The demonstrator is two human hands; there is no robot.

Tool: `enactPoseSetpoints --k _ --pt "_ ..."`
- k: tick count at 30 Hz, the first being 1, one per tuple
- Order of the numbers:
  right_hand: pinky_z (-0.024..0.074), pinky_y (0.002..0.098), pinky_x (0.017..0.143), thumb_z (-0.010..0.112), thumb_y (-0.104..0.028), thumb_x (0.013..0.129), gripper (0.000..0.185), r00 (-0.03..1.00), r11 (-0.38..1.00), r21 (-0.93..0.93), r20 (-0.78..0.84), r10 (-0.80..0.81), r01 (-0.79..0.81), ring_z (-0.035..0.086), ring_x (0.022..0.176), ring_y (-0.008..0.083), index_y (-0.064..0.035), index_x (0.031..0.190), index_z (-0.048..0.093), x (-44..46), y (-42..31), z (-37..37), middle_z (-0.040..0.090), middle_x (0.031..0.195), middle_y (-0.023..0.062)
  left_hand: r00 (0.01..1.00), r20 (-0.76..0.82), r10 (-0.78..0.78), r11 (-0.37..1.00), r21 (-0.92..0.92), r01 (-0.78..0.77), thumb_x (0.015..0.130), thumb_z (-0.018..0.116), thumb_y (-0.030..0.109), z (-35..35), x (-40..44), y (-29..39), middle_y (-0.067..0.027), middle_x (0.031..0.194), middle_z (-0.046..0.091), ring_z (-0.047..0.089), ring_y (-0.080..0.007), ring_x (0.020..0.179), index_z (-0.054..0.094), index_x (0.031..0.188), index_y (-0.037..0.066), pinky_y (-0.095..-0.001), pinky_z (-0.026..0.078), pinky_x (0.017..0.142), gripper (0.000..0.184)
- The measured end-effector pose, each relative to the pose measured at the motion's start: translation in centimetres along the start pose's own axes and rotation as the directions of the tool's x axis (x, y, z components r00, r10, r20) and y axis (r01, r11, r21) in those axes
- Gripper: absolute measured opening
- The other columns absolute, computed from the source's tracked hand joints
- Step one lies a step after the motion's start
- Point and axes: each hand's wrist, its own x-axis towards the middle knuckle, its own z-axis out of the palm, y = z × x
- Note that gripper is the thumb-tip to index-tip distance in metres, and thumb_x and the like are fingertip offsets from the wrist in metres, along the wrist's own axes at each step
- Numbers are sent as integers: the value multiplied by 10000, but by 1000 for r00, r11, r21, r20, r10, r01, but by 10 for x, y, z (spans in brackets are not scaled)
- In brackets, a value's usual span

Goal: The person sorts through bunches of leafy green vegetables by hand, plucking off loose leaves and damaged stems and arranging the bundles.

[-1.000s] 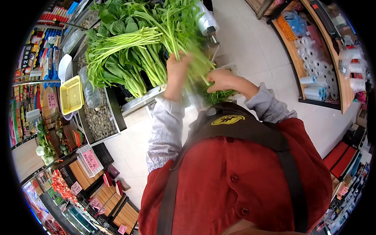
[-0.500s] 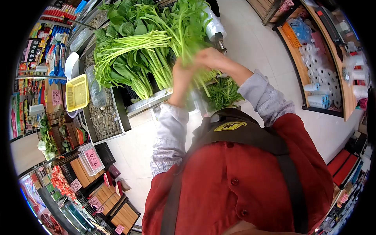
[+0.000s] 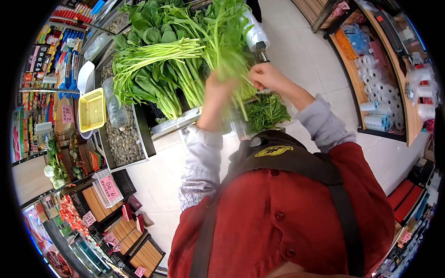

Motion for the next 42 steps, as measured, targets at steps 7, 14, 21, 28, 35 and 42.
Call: enactPoseSetpoints --k 7,14,21,28,35,42 --pt "454 309 562 594 -173 755 155 942 825 -528 334 -15 200 580 606 162 -22 735 625 -62 24 -11 621 682 79 971 -44 -236 968 -93 231 871 511 125 -46 -2 3 14 640 543 365 -43 440 545 1130 71 -169 257 383 267" --pt "503 416 653 642 -223 704 207 984 458 -889 90 151 11 629 751 324 -26 764 666 -52 44 17 637 761 156 979 -59 -195 980 17 196 908 486 190 -61 16 -2 26 628 522 373 -51 471 580 1051 74 -192 296 436 207" --pt "481 435 566 556 -195 768 172 986 647 -745 91 -140 161 614 670 319 -62 857 617 -9 -9 69 618 718 151 978 -87 -189 981 -64 184 896 520 203 -67 21 -32 23 650 477 434 -65 564 559 1051 27 -211 350 489 238" --pt "503 410 573 588 -132 711 210 991 515 -848 75 -112 122 644 711 290 -16 883 615 12 -20 78 650 765 131 945 -232 230 775 631 -34 743 715 212 -66 61 -95 -30 623 563 483 -125 558 632 773 -3 -285 396 532 233" --pt "494 432 589 577 -167 697 177 985 600 -788 46 -168 139 632 681 315 -25 783 636 4 -20 75 639 721 148 934 -171 315 657 749 -85 696 740 212 -69 68 -92 -63 593 586 529 -150 516 628 735 4 -308 428 511 240" --pt "492 384 637 637 -290 745 228 970 949 -271 -136 -202 160 632 696 270 -87 842 674 11 -6 80 658 758 104 978 -208 33 912 406 56 687 697 199 -69 59 -56 -44 637 597 537 -127 532 627 767 11 -286 416 489 216"
